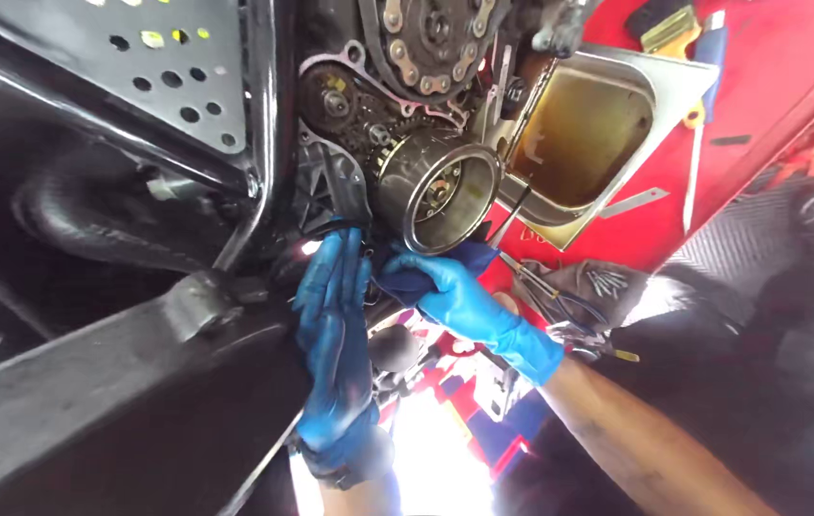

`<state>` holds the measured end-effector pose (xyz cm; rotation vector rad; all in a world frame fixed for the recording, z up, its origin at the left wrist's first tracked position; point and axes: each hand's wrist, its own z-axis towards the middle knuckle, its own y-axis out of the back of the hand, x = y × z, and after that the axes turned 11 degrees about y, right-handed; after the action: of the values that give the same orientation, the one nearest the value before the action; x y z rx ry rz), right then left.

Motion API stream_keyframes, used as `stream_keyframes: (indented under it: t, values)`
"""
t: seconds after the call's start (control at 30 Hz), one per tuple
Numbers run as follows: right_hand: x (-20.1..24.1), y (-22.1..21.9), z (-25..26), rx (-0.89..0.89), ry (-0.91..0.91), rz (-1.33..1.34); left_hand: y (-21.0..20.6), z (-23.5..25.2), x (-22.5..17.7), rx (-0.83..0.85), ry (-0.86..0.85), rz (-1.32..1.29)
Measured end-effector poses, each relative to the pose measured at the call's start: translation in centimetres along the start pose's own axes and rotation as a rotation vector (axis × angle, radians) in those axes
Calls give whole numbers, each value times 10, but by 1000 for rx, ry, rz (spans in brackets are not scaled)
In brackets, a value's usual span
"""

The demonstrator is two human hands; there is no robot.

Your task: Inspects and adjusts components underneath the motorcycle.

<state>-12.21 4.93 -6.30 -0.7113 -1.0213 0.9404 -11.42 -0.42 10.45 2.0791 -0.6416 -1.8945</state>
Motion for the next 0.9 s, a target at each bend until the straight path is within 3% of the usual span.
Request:
stream_keyframes:
  t: [0.07,0.2,0.33,0.53,0.7,0.83,0.9]
  values:
    - [1,-3,3,7,-5,-144,1,0,1,10,-6,20]
    - [22,-40,13,149,-135,-907,-3,-1,-1,-5,13,21]
    - [16,-62,8,119,-69,-1237,1,0,-1,27,-2,15]
    - [7,-72,-3,2,40,-1332,0,0,-2,25,11,73]
    - [18,-77,-1,208,9,-1484,1,-1,0,21,6,94]
    - [29,-83,7,251,-154,-1260,1,-1,1,40,-17,118]
    - [26,-78,2,220,-41,-1401,2,1,4,49,-47,126]
